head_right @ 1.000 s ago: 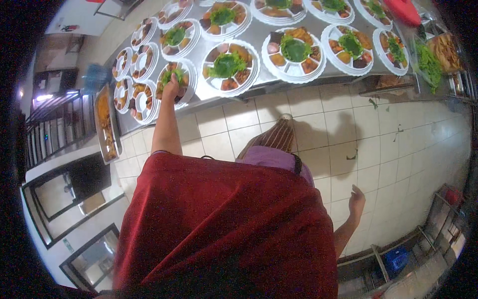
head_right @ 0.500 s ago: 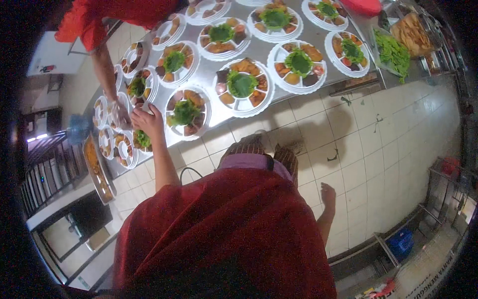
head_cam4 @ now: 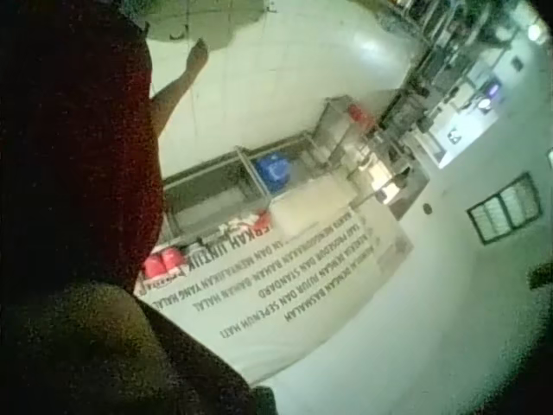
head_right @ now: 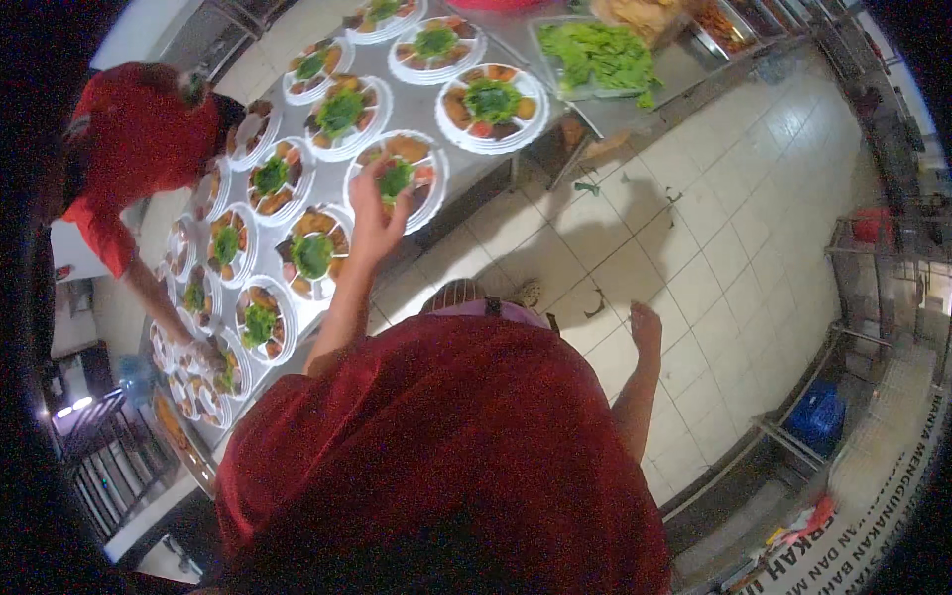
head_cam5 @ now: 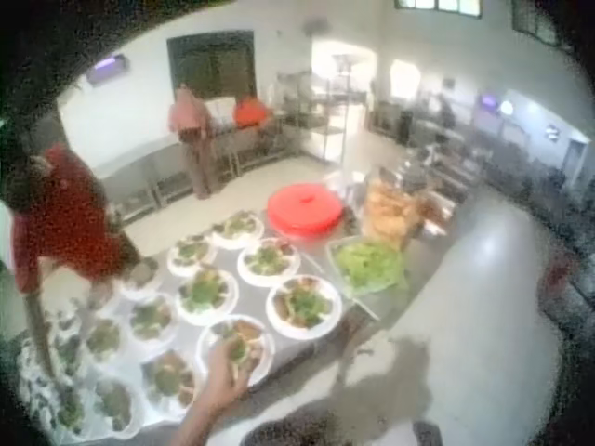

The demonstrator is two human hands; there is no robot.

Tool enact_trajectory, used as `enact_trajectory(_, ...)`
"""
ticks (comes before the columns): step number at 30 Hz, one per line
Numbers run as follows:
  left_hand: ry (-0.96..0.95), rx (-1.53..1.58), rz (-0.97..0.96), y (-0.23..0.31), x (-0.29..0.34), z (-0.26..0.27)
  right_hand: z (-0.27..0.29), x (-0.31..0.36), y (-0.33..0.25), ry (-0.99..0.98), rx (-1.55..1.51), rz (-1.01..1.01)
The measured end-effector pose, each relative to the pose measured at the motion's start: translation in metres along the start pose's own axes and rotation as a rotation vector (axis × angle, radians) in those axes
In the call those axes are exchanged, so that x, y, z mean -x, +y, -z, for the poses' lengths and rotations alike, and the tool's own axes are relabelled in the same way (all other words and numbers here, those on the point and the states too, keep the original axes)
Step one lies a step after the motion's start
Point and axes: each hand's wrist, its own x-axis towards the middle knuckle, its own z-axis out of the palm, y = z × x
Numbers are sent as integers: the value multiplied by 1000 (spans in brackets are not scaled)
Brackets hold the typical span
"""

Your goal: The person places lettuce leaves into the center compartments of multiple white partitioned food trays arranged on a stainless steel table. The person picks up lettuce from a pile on the table and places it into the trays one by one.

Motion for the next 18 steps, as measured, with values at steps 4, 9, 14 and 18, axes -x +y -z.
enact_trajectory(4, -190, 57, -74, 31, -13, -50, 42, -78, -74, 48, -166, 69)
enact_trajectory(9, -364, 337, 14, 49, -37, -101, 70, -200, -149, 77, 46, 273)
enact_trajectory(14, -594, 446, 74, 47, -94, -140, 67, -326, -198, 223, -19, 254)
enact_trajectory(18, -615, 456, 72, 45, -149, -168, 84, -413, -208, 483, 118, 369)
